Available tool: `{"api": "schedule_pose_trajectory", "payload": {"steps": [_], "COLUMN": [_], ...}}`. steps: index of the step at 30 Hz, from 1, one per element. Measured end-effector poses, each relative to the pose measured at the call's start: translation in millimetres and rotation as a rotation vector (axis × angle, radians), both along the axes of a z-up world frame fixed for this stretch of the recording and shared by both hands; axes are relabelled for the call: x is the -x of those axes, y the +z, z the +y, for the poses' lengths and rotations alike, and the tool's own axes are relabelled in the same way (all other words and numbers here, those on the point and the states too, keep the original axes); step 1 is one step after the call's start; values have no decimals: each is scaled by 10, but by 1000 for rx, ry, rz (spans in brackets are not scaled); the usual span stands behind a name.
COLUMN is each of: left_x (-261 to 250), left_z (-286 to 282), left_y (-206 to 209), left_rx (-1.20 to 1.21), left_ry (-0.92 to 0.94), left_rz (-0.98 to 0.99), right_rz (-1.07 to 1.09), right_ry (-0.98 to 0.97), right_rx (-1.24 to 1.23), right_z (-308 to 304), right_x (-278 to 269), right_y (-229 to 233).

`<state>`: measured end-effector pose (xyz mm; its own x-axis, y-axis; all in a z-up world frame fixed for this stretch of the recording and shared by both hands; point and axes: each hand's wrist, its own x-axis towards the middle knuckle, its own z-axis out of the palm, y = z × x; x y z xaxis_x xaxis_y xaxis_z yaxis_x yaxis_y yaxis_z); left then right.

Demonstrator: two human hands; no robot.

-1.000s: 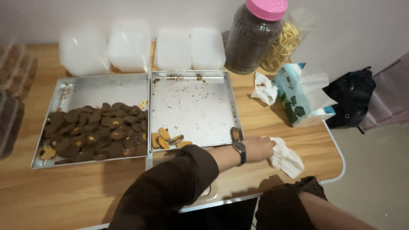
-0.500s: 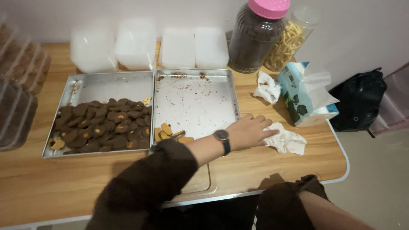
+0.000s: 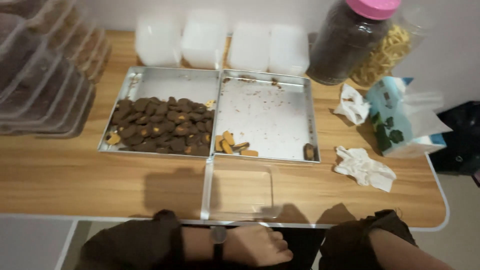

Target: Packaging chocolate cookies by hand into plastic containers from a metal tray.

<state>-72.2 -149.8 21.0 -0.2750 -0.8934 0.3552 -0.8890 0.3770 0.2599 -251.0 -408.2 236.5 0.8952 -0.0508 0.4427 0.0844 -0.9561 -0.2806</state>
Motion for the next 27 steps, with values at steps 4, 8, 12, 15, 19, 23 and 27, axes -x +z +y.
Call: {"api": "schedule_pose_trajectory", "payload": {"steps": [4, 8, 12, 15, 19, 23, 27], "left_x": [-118, -131, -245, -270, -309, -414, -389], "left_z": [-147, -202, -266, -157, -289, -291, -346], "left_y": [-129, -291, -460, -246, -495, -327, -462], "left_rx": [-128, 209, 236, 307, 253, -31, 62], "left_ry": [-144, -69, -12, 17, 20, -145, -150], "left_rz": [-21, -24, -67, -117, -40, 432, 560], "right_rz": [-2, 32, 324, 422, 311, 323, 155], "right_ry": [42, 257, 454, 523, 610, 567, 508], "right_rx": [69, 141, 229, 331, 396, 458, 388], "right_z": [654, 781, 1098, 1288, 1362, 1463, 1823], "right_x": [-662, -1218, -1896, -2190, -2548, -2732, -2756], "right_y": [248, 77, -257, -414, -757, -1025, -765]}}
